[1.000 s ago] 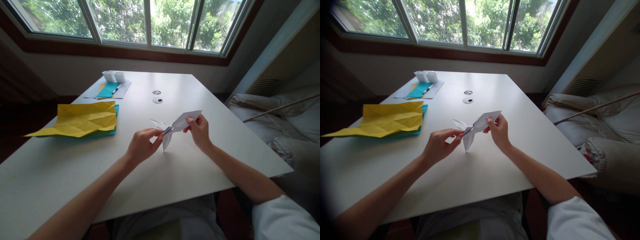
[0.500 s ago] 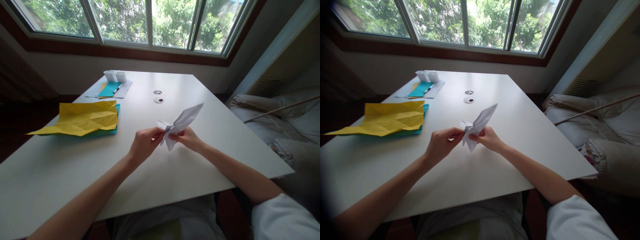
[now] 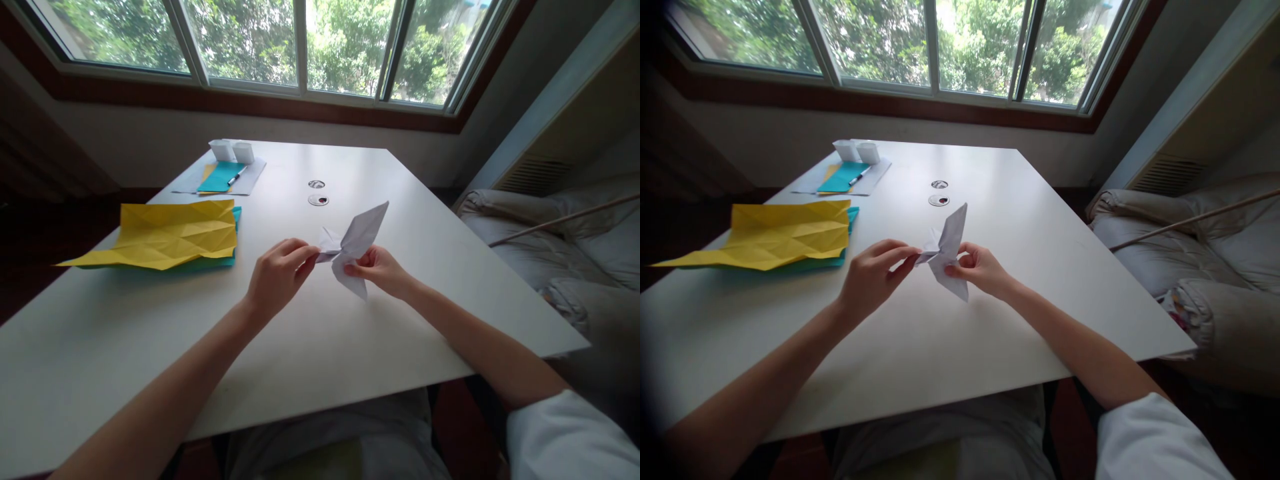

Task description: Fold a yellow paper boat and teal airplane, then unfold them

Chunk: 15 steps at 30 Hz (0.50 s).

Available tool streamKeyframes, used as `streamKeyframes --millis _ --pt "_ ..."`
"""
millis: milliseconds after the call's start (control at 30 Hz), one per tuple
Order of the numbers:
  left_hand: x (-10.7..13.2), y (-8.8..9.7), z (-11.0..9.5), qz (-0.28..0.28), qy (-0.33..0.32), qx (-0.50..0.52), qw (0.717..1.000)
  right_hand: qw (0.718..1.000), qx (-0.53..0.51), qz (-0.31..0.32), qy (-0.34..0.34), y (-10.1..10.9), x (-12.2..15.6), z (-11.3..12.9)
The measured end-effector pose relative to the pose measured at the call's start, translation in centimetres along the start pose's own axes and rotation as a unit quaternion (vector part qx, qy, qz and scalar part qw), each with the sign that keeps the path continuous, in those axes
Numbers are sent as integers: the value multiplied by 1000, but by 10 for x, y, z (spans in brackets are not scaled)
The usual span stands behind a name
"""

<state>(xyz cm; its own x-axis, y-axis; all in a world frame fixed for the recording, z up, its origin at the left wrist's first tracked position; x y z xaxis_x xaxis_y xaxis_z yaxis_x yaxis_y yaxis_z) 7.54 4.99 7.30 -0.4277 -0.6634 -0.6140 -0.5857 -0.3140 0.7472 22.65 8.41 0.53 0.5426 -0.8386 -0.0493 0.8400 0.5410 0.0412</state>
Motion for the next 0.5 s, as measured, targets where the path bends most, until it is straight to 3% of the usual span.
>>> streamKeyframes --millis 233,333,400,500 --pt "2 -5 -14 39 -71 -78 994 984 137 -75 90 1 9 26" --pt "1 -2 -18 29 -83 -64 994 981 157 -67 94 -3 9 28" --pt "-1 1 -17 18 -58 4 998 983 154 -53 86 -5 8 26" --pt "-3 -4 -4 26 37 115 992 984 146 -55 86 -4 7 23"
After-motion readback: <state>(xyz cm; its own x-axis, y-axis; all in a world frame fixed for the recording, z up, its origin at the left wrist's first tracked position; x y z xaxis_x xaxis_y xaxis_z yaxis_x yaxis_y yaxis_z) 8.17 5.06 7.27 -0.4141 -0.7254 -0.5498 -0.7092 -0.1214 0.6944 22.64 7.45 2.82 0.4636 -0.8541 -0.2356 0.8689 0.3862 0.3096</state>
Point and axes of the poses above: each hand's wrist, its own x-axis away from the middle knuckle, its own y-axis out of the back of the hand, z = x × y, the point moved 8 cm from there along -x, towards the middle knuckle, and after that the axes turned 5 degrees about z, right-handed, at the moved point
